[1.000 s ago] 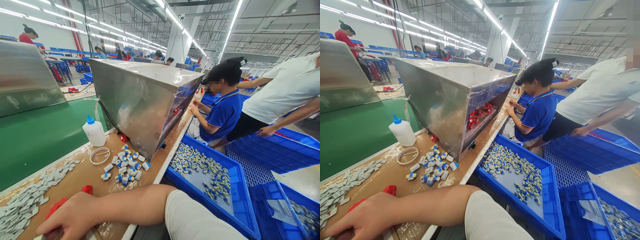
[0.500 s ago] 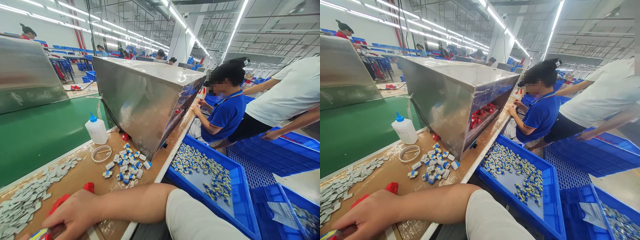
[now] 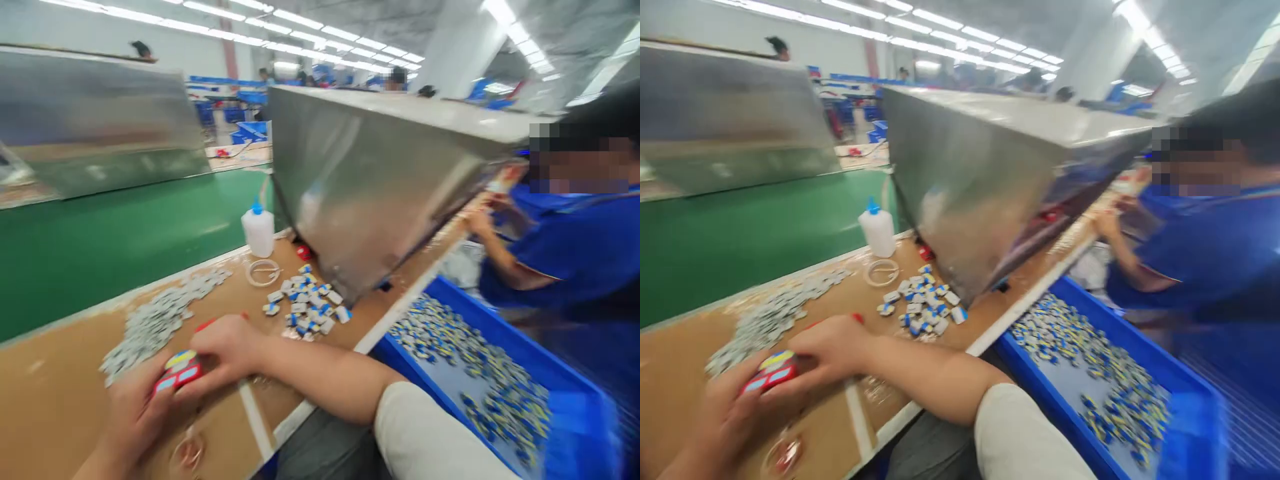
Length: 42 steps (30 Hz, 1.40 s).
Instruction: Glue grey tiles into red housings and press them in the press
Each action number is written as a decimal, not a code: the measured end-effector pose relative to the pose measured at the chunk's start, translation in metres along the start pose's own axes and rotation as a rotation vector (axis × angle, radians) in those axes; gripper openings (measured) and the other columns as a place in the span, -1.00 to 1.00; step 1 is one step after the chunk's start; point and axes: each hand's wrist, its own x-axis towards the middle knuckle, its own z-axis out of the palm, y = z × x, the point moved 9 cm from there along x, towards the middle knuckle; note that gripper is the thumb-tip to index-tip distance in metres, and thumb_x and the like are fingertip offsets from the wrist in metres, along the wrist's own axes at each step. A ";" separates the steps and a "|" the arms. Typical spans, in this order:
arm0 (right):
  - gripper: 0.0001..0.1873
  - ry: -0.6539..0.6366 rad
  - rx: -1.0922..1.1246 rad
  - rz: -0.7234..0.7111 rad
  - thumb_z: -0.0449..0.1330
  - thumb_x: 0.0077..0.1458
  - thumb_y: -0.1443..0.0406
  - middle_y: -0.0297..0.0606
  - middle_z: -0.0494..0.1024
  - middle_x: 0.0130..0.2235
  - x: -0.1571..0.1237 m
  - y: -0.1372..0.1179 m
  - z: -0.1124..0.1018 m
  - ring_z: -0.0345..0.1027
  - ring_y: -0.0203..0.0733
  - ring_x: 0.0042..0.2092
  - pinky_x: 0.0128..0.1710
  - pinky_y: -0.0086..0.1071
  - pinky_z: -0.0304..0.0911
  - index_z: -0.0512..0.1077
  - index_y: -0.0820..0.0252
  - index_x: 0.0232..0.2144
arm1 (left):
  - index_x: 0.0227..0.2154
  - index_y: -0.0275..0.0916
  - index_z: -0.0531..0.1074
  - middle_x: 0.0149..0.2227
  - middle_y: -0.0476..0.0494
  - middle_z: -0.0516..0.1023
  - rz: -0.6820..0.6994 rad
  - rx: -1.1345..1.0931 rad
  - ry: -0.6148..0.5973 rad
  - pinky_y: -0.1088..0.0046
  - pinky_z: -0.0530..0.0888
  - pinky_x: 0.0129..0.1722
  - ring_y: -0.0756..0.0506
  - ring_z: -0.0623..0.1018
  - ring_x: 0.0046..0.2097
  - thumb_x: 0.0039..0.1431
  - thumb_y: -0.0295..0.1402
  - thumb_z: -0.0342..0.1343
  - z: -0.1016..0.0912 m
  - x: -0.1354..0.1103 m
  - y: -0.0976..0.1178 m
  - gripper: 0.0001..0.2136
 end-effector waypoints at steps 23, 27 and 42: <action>-0.54 0.303 -0.127 -0.424 0.11 0.39 -0.08 -0.29 0.43 -0.40 -0.021 -0.044 -0.020 0.23 -0.17 -0.35 -0.32 -0.28 -0.01 0.26 0.09 -0.41 | -0.50 -0.18 0.35 -0.57 -0.01 0.31 0.201 -0.009 0.035 0.34 0.16 -0.46 -0.05 0.28 -0.52 0.36 0.36 -0.30 -0.004 -0.013 0.004 -0.29; -0.51 0.316 -0.120 -0.425 0.11 0.39 -0.10 -0.31 0.42 -0.41 -0.020 -0.047 -0.022 0.22 -0.17 -0.36 -0.33 -0.28 -0.01 0.24 0.08 -0.42 | -0.51 -0.17 0.32 -0.59 0.00 0.30 0.214 -0.020 0.035 0.35 0.14 -0.47 -0.03 0.27 -0.54 0.35 0.36 -0.24 -0.007 -0.010 0.006 -0.31; -0.55 0.305 -0.266 -0.466 0.09 0.43 -0.06 -0.21 0.49 -0.32 -0.023 -0.045 -0.027 0.21 -0.11 -0.29 -0.29 -0.23 -0.01 0.36 0.12 -0.35 | -0.40 -0.18 0.41 -0.54 -0.05 0.43 0.249 0.118 0.110 0.35 0.21 -0.47 -0.06 0.37 -0.50 0.34 0.35 -0.14 -0.015 -0.012 0.011 -0.35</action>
